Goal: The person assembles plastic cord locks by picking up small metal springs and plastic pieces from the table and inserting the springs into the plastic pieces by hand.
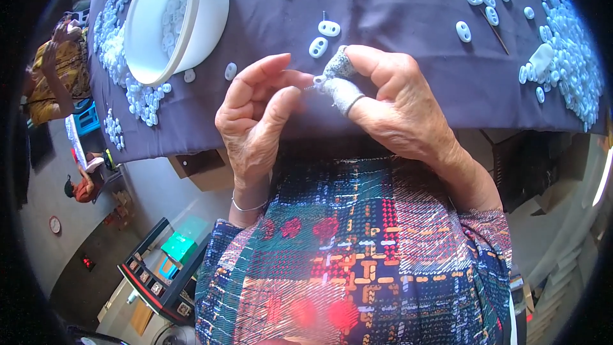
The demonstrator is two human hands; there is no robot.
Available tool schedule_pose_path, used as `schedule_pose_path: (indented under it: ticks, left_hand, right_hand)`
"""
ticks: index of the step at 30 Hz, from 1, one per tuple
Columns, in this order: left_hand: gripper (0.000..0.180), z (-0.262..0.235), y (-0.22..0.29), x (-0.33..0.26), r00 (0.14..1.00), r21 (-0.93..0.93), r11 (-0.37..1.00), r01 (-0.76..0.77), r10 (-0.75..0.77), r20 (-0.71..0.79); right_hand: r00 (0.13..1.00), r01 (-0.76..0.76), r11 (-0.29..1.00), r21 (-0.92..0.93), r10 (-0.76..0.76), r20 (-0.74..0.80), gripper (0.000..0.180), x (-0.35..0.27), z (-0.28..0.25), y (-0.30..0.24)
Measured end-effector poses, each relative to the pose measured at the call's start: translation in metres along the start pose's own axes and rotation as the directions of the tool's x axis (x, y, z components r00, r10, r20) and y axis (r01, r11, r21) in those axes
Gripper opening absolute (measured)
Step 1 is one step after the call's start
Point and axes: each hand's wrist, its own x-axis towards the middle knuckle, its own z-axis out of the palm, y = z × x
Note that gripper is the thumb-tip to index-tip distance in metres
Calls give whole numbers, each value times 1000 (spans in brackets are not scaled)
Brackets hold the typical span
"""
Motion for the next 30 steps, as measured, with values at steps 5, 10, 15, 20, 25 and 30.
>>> schedule_pose_path:
  ticks: [5,10,15,20,25,30]
  left_hand:
    - [16,-7,-12,-1,971,324,918,-229,241,4]
    - [11,-5,-4,7,918,499,771,-396,337,209]
    - [9,-3,-12,12,872,537,688,-488,411,266]
    - [9,1,-16,14,857,506,693,-513,446,258]
    - [10,2,-19,15,852,475,709,-521,468,235]
    - [9,0,-23,16,880,463,750,-473,427,207]
  right_hand:
    - [1000,-13,1000,-13,13,-4,5,-1,-1,-7]
    - [998,-60,996,59,61,-9,14,-3,-2,-7]
    - [1000,15,1000,11,-15,18,4,-3,-1,-6]
    - [1000,3,1000,-22,-3,2,3,-1,-1,-4]
    - [999,-15,998,-63,17,40,5,4,-4,-8]
    - [999,-30,1000,-1,30,33,6,4,-3,-2]
